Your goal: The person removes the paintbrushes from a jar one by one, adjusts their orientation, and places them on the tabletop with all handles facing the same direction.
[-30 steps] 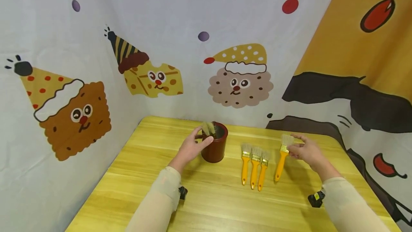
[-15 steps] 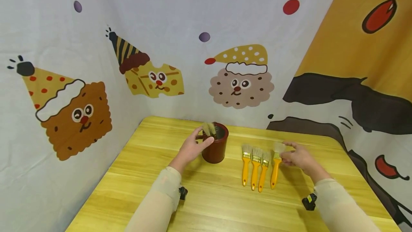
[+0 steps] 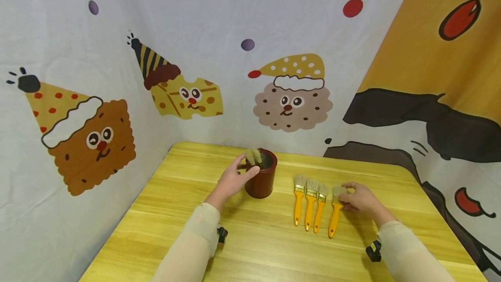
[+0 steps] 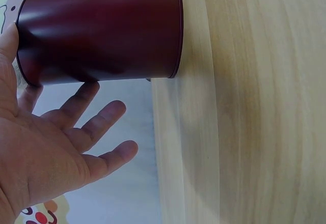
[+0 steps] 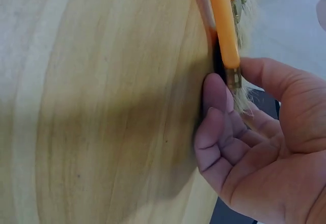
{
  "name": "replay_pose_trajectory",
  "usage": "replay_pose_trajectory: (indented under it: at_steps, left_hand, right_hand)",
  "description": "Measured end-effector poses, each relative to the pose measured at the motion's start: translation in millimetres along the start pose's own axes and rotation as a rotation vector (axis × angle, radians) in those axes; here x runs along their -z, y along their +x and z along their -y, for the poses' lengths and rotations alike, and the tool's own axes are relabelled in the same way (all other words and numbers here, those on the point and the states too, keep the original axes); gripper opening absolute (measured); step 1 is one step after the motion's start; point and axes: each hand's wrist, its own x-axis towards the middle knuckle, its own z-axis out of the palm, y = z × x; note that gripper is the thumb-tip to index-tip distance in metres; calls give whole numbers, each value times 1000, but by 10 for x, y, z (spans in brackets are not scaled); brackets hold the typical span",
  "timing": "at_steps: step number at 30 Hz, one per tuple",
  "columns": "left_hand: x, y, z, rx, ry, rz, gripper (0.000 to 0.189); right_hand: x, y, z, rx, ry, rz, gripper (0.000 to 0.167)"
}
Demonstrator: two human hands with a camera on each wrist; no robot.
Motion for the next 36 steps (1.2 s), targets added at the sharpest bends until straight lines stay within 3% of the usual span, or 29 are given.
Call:
replay_pose_trajectory:
  at_steps: [8, 36]
  left_hand:
    - [9, -6, -6, 3, 4, 0, 82]
    - [2, -26, -3, 7, -14, 3, 87]
  right_hand:
    - [-34, -1, 7, 11, -77, 42, 72]
    - [-78, 78, -64, 15, -92, 19, 78]
